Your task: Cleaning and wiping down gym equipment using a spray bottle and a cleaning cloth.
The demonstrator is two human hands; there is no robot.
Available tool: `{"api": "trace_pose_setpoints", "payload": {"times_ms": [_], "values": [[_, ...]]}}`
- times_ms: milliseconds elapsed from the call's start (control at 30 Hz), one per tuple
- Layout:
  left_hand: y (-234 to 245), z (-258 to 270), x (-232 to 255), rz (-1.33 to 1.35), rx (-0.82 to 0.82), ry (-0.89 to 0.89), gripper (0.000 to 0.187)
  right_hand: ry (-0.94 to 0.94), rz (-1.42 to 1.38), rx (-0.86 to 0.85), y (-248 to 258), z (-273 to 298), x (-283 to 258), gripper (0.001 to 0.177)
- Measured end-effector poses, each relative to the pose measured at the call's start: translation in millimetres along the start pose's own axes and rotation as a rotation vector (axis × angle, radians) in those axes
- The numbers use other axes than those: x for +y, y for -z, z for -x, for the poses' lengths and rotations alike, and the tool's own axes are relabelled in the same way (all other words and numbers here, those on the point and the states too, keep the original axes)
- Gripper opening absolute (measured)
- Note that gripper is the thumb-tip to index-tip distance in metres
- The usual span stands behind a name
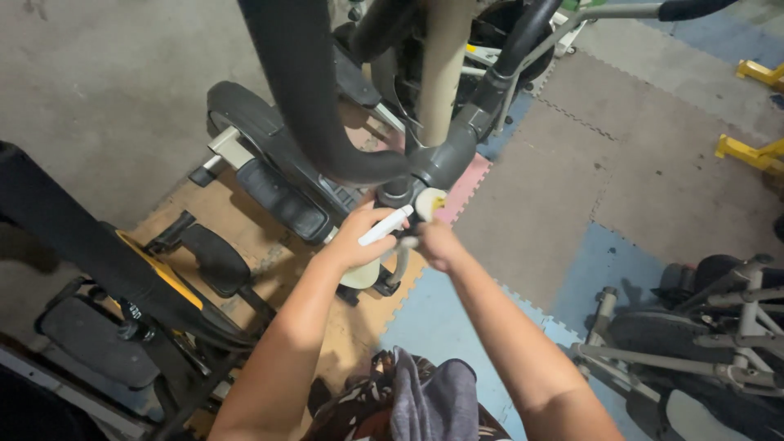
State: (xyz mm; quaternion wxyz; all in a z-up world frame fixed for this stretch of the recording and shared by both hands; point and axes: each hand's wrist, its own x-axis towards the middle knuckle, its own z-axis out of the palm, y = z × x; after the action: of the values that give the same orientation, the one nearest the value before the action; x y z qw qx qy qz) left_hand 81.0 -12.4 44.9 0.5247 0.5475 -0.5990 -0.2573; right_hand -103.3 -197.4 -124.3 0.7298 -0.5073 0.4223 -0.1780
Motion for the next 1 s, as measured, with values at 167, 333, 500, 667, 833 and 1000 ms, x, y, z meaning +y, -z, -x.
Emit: {"api": "trace_pose_setpoints", "payload": {"times_ms": [167, 333, 500, 667, 833, 1000], "values": [[2.7, 3.9, -11.3, -0.036, -0.032, 0.024, 0.032, 0.043, -0.018, 0.103, -56.6, 61.6, -40.7, 0.046], [8.0, 13.4, -19.4, -0.046, -0.062, -0.09, 0.032, 0.054, -0.024, 0.011, -55.9, 128.5, -51.8, 0.052], [-8.7, 60.8, -25.9, -0.037, -0.061, -0.001, 0.037, 0.017, -0.297, 0.136, -59.8, 190.9, -40.5, 0.052], [-30.8, 125.7, -41.7, -0.008, -0.205, 0.074, 0.039, 0.031, -0.529, 0.104, -73.1, 194.0, 73.2, 0.04], [-26.5, 163.4, -72.3, -0.077, -0.369, -0.051, 0.034, -0.012, -0.576, 0.131, -140.5, 232.4, 54.1, 0.047], [10.6, 168.4, -27.7, -0.102, -0.432, 0.147, 0.025, -0.004, -0.76, -0.101, -153.7, 249.9, 32.5, 0.087]]}}
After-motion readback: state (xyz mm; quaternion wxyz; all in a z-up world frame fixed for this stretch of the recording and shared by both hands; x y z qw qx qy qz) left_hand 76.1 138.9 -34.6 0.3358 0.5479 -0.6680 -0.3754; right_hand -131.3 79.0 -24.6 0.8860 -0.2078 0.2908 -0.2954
